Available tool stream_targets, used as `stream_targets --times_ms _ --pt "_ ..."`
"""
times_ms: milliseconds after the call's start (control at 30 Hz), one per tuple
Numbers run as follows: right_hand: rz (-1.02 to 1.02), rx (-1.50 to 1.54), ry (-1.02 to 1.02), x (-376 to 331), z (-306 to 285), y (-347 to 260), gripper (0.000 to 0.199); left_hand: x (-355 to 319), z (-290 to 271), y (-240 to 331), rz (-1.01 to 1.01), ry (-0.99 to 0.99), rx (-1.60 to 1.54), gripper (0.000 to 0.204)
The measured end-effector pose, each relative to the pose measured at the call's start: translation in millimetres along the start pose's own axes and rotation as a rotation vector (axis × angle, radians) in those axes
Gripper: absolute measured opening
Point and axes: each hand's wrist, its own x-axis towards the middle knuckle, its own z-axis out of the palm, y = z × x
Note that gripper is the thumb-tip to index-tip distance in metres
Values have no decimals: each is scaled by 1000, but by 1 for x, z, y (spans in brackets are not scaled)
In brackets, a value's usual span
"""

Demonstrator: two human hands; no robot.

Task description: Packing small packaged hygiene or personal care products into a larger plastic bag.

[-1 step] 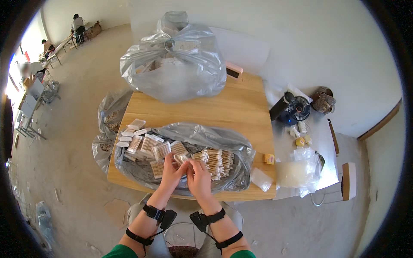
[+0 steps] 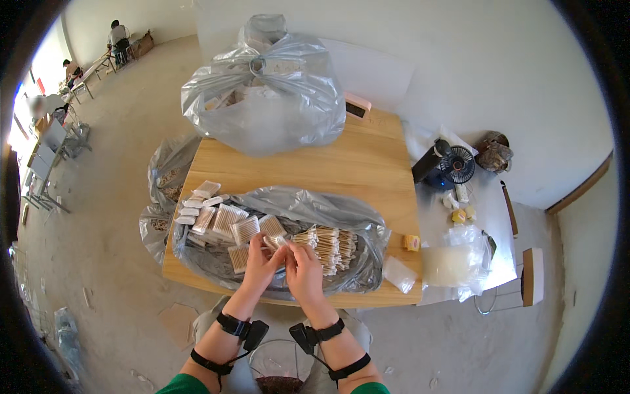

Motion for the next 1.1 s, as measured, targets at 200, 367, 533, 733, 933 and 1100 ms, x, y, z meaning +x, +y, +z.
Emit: stream_targets --times_ms 200,367,533,733,933,1100 --pt "-9 21 96 14 -5 15 18 12 -4 28 307 43 464 53" --pt "-127 -98 180 8 -6 19 27 8 -4 53 224 -105 306 23" --pt "-203 -130 139 1 2 23 30 6 -3 27 -11 -215 -19 19" --pt "-278 -119 106 1 -1 19 33 5 -2 35 -233 -192 -398 14" --pt "-267 -75 53 9 -2 13 35 9 -8 33 166 -190 90 10" --pt "-262 36 29 8 2 19 37 13 -10 41 326 -226 241 10"
